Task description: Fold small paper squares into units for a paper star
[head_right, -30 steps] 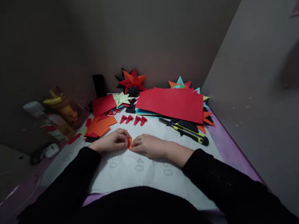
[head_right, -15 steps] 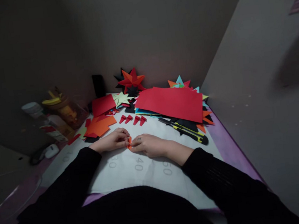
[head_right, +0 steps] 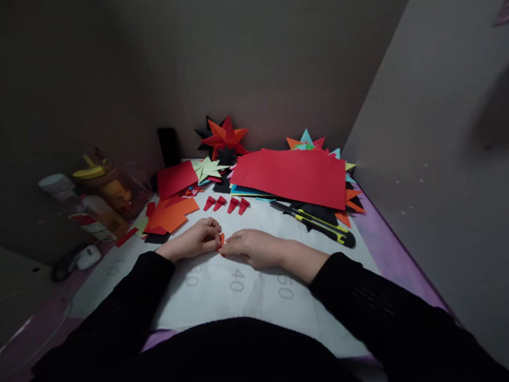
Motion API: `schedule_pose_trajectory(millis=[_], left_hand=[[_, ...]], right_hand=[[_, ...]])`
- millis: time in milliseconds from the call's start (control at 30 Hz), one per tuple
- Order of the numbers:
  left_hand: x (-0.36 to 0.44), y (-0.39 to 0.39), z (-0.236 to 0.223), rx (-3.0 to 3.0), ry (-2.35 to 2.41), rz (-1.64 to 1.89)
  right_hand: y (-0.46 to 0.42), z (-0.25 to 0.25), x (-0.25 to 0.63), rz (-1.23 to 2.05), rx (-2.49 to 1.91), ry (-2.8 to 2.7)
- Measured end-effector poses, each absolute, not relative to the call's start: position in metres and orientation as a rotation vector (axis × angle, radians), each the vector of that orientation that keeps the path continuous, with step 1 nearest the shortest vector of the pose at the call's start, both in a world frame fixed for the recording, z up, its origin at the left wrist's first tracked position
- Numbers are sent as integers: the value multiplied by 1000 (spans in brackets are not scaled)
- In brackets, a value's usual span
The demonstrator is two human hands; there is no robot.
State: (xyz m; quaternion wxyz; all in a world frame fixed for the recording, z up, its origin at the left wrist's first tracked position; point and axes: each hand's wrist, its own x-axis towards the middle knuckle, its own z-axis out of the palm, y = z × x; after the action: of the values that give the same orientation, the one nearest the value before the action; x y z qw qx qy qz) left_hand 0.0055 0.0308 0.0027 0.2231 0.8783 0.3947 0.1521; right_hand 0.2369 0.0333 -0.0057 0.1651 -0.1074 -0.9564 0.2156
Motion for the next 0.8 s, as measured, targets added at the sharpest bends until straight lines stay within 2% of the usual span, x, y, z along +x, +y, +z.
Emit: schedule_pose_trajectory(millis=[233,800], left_hand=[[7,31,3,2440,1093,416],[10,32,-1,2444,1190,385]], right_hand=[[36,-7,236,489,-134,-2723],[34,-7,236,437,-146,-2739]])
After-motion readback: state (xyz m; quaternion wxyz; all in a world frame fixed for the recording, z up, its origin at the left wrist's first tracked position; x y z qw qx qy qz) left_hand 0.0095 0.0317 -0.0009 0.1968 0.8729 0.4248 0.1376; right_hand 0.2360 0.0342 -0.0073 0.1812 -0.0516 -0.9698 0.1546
